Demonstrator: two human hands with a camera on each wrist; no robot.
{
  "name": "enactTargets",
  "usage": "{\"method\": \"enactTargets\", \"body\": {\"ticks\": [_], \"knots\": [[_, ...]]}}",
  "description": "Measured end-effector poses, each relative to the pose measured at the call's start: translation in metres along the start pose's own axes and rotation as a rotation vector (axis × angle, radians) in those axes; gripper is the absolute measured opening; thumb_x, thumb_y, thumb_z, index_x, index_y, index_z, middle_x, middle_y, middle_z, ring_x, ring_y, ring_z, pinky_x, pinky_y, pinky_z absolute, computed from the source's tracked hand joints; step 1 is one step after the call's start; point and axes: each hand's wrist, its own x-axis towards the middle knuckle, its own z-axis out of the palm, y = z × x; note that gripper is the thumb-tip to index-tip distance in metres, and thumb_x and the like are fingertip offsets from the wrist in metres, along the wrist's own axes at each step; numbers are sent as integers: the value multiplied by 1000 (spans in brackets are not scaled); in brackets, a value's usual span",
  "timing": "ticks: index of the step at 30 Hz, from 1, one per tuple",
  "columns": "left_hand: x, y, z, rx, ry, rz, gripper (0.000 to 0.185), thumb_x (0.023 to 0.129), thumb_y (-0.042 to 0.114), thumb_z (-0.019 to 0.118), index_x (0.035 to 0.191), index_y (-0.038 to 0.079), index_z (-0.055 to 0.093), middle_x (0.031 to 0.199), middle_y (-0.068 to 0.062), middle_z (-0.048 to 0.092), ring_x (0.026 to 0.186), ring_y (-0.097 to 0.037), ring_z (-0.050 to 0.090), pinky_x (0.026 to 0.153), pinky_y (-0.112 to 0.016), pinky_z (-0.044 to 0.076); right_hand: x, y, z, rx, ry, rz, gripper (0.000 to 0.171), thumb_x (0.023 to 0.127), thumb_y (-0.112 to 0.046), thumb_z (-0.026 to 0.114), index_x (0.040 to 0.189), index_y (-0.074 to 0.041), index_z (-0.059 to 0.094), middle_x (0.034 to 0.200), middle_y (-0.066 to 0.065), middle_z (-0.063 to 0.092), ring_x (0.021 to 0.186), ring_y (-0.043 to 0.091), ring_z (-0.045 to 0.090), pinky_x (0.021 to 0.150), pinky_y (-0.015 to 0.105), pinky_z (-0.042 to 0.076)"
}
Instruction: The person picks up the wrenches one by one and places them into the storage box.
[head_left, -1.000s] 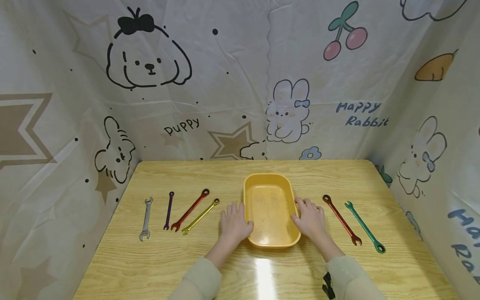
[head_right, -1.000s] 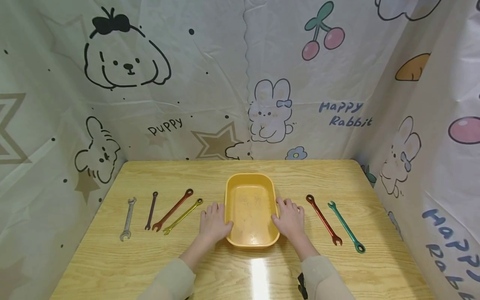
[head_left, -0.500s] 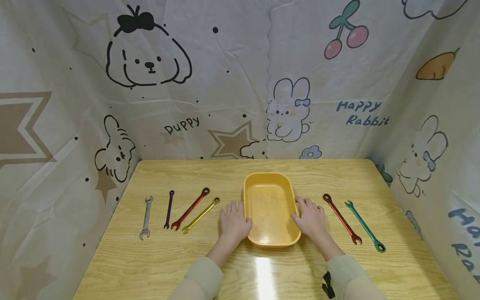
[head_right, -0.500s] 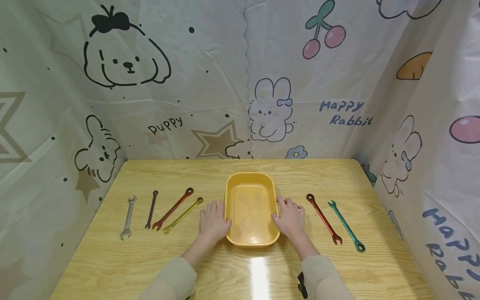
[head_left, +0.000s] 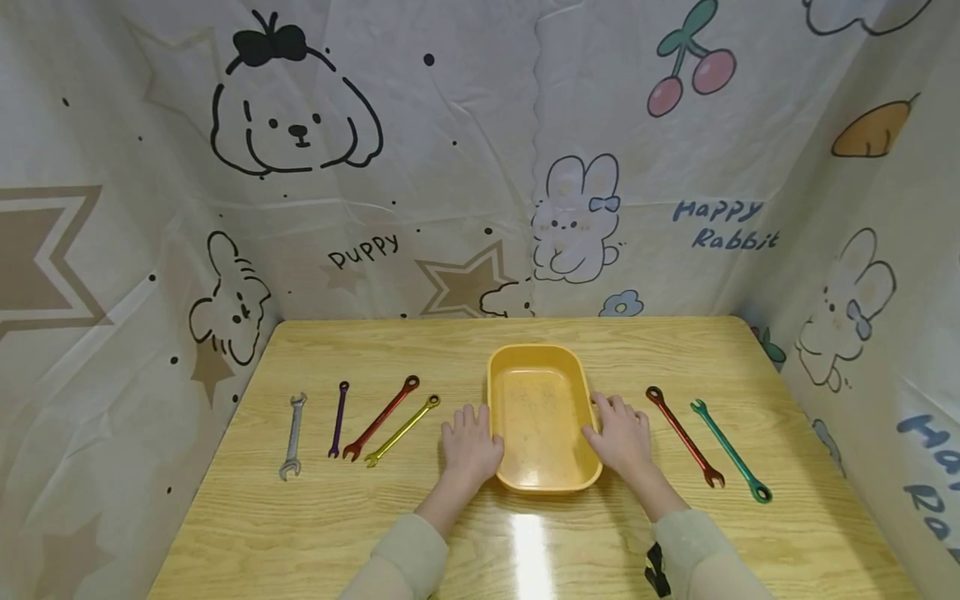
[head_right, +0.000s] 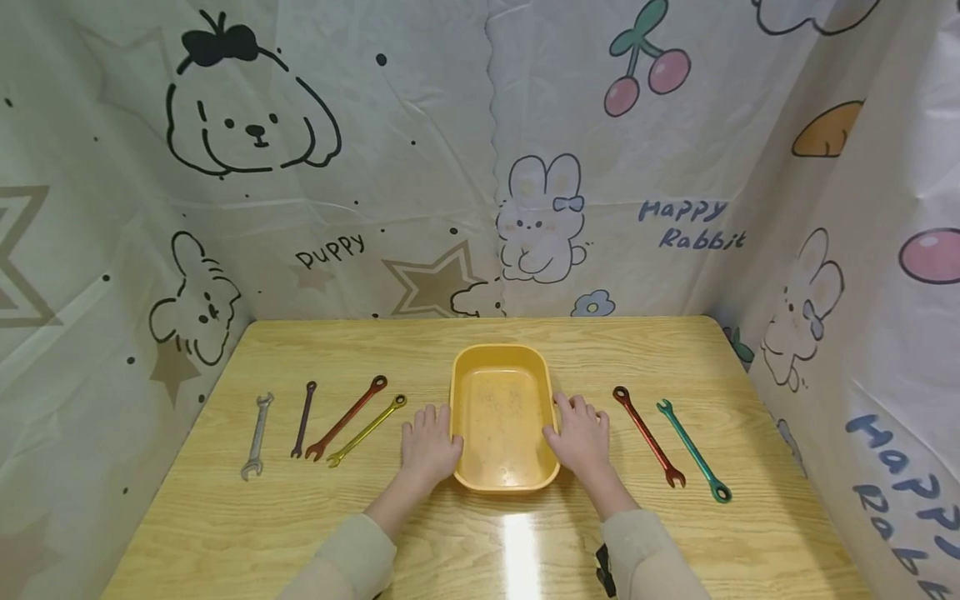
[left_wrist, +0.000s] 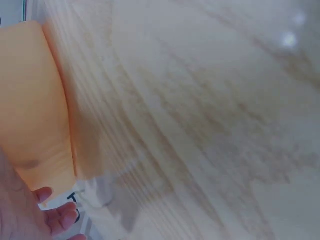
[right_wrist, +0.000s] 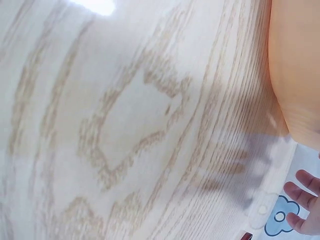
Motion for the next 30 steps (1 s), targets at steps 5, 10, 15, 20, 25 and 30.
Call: {"method": "enactTargets", "body": {"ticks": [5, 10, 15, 20, 25, 30], "knots": [[1, 2, -2, 2, -28, -4, 33, 85, 30, 48, 109, 8, 43, 96, -11, 42, 91, -27, 41, 77, -45, 35, 0, 0, -1, -8, 6, -2, 51, 83, -32, 56, 128, -12, 44, 119, 19, 49, 108, 39, 47, 92, 60, 25], [1, 2, -2, 9, -33, -11, 30, 85, 29, 47, 106, 8, 42, 93, -10, 41, 88, -26, 41, 75, -44, 35, 0, 0, -2, -26, 11, -10, 51, 83, -33, 58, 128, -12, 45, 118, 19, 50, 107, 39, 47, 91, 60, 27], [2, 2, -1, -1, -37, -18, 29, 85, 29, 47, 105, 8, 41, 92, -10, 41, 88, -26, 41, 75, -44, 35, 0, -1, -3, -30, 26, -17, 50, 83, -33, 58, 127, -12, 45, 116, 19, 51, 106, 39, 48, 91, 60, 28], [2, 3, 0, -7, -40, -25, 30, 86, 29, 48, 107, 8, 41, 95, -11, 43, 89, -27, 41, 76, -45, 36, -1, -4, -6, -25, 55, -26, 48, 85, -34, 57, 125, -11, 47, 115, 18, 52, 106, 39, 49, 91, 59, 29], [2, 3, -1, -11, -40, -29, 30, 86, 28, 47, 108, 7, 41, 96, -11, 43, 90, -27, 42, 75, -43, 35, -2, -4, -5, -16, 108, -63, 44, 87, -33, 56, 122, -8, 50, 114, 18, 53, 105, 38, 50, 90, 57, 32], [2, 4, -3, -12, -52, -26, 31, 87, 28, 47, 109, 7, 39, 97, -11, 43, 90, -27, 41, 75, -43, 35, -2, -3, -4, 10, 156, -104, 36, 90, -28, 52, 119, -7, 51, 112, 17, 54, 104, 35, 50, 89, 55, 33]]}}
